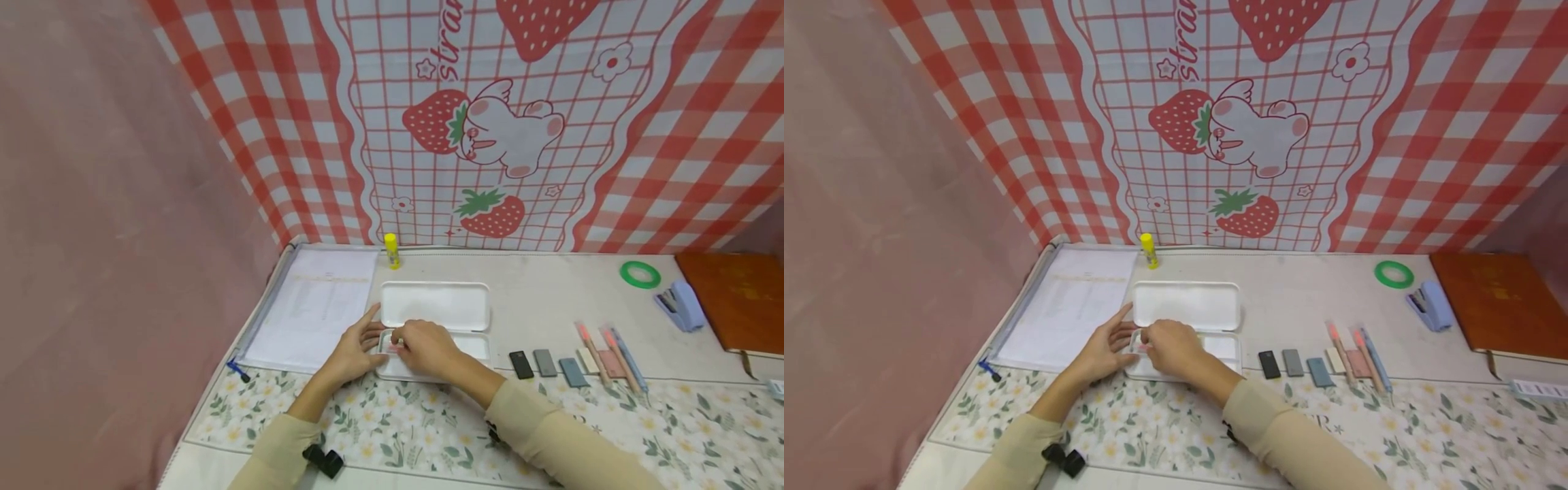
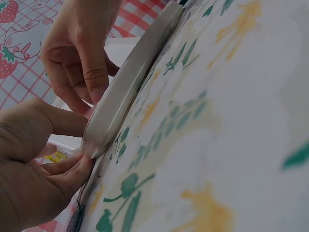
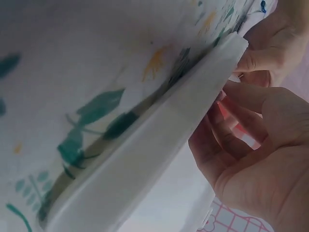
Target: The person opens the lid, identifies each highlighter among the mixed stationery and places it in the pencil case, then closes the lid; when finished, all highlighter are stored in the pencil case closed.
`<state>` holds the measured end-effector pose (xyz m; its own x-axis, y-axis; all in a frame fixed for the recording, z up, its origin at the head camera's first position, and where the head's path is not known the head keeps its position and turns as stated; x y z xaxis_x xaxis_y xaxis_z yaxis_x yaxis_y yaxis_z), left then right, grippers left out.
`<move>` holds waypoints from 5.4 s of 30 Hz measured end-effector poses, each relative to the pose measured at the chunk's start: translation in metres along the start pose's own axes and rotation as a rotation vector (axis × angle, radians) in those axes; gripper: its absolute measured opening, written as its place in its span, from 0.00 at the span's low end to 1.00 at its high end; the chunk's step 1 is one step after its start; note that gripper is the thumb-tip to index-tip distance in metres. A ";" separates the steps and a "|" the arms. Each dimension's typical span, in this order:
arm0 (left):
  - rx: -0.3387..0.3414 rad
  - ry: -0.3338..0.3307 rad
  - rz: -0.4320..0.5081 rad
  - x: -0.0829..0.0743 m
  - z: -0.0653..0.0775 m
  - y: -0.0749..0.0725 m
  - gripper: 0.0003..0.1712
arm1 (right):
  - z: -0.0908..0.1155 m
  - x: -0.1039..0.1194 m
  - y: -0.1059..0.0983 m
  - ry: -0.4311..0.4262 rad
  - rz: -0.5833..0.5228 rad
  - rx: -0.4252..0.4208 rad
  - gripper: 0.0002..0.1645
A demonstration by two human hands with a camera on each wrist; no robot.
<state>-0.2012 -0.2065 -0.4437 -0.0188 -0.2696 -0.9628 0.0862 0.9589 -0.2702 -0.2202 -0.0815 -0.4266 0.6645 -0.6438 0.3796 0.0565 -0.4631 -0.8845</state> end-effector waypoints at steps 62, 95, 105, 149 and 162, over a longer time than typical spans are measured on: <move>-0.024 -0.009 -0.021 0.023 -0.007 0.000 0.59 | 0.147 -0.217 -0.130 0.605 0.196 -0.039 0.13; -0.019 -0.006 -0.005 0.029 -0.011 0.002 0.60 | 0.036 -0.098 -0.137 0.227 0.062 -0.128 0.15; -0.010 -0.002 -0.031 0.031 -0.015 0.005 0.59 | 0.005 -0.053 -0.088 0.039 0.072 -0.059 0.12; -0.027 -0.027 -0.032 0.029 -0.011 0.000 0.59 | 0.058 -0.105 -0.124 0.090 0.221 -0.113 0.20; 0.009 -0.028 0.006 0.009 -0.002 0.003 0.57 | 0.155 -0.214 -0.187 0.315 0.307 -0.116 0.23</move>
<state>-0.2031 -0.2058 -0.4528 0.0094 -0.2668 -0.9637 0.0951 0.9596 -0.2647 -0.2577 0.2373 -0.3841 0.3775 -0.9074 0.1847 -0.2029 -0.2757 -0.9396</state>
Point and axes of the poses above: each hand's wrist, its own z-axis away from the middle knuckle, its own y-axis out of the palm, x = y × z, the point moved 6 cm from there along -z, towards the middle knuckle, and after that the axes turned 9 degrees about -x, right-handed, at the moved point
